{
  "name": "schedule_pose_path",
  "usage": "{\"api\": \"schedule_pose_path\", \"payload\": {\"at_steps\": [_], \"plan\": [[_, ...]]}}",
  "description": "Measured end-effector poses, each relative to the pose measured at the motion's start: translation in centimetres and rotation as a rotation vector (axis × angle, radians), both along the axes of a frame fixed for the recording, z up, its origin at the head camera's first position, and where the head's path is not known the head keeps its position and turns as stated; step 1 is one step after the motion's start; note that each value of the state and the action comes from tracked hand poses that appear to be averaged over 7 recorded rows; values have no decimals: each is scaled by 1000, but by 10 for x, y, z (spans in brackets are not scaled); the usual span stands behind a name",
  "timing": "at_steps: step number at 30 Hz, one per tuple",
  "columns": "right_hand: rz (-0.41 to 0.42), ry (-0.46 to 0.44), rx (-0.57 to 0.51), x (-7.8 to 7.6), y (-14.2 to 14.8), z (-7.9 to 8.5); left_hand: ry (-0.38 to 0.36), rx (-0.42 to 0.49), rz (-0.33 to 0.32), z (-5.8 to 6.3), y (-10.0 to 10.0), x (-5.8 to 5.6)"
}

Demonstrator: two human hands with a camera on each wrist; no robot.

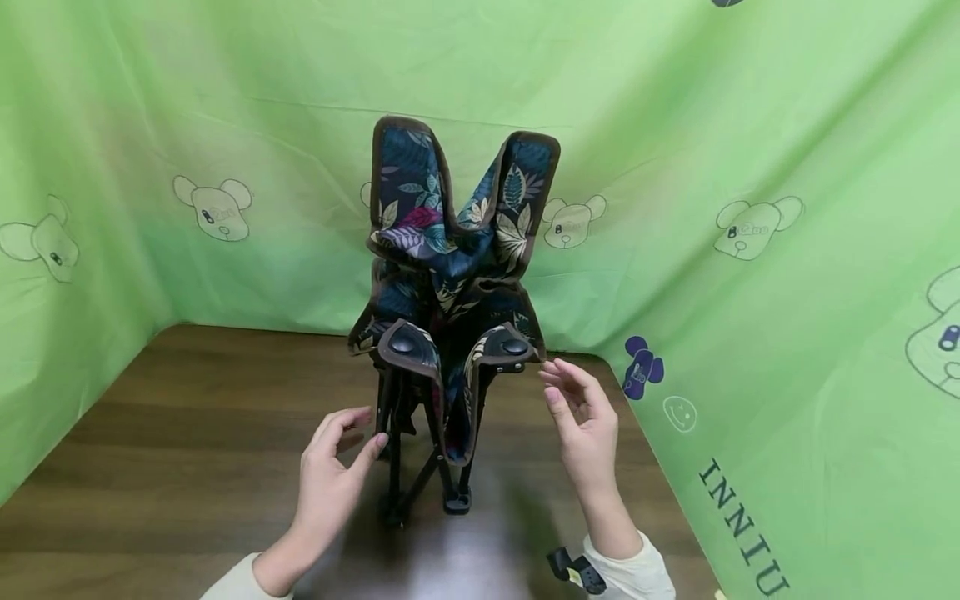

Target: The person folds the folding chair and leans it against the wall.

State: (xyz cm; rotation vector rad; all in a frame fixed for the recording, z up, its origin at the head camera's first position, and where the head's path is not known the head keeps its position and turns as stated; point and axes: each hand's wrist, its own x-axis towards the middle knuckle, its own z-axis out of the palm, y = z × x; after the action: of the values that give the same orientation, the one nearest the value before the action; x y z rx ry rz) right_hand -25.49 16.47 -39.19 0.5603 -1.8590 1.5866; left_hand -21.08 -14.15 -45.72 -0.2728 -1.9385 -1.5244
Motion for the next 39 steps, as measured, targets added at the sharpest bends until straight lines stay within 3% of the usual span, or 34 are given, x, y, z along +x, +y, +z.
{"api": "schedule_pose_path", "payload": {"at_steps": [6,13,20,29,35,39], "plan": [[101,-197,-13,-7,-12,-16,-94,64,-24,-5,0,-3],[224,-325,30,-9,-34,-38,-188,60,-18,-18,-1,9],[242,-468,36,-4,-47,-58,-278,50,-12,-29,1,12],[253,-509,12,-1,-49,-71,-290,34,-50,-38,11,1],[241,-541,43,-1,-49,-75,-322,61,-119,-39,17,-5],[210,-533,76,-4,-50,-75,-305,57,-158,-38,19,-10]]}}
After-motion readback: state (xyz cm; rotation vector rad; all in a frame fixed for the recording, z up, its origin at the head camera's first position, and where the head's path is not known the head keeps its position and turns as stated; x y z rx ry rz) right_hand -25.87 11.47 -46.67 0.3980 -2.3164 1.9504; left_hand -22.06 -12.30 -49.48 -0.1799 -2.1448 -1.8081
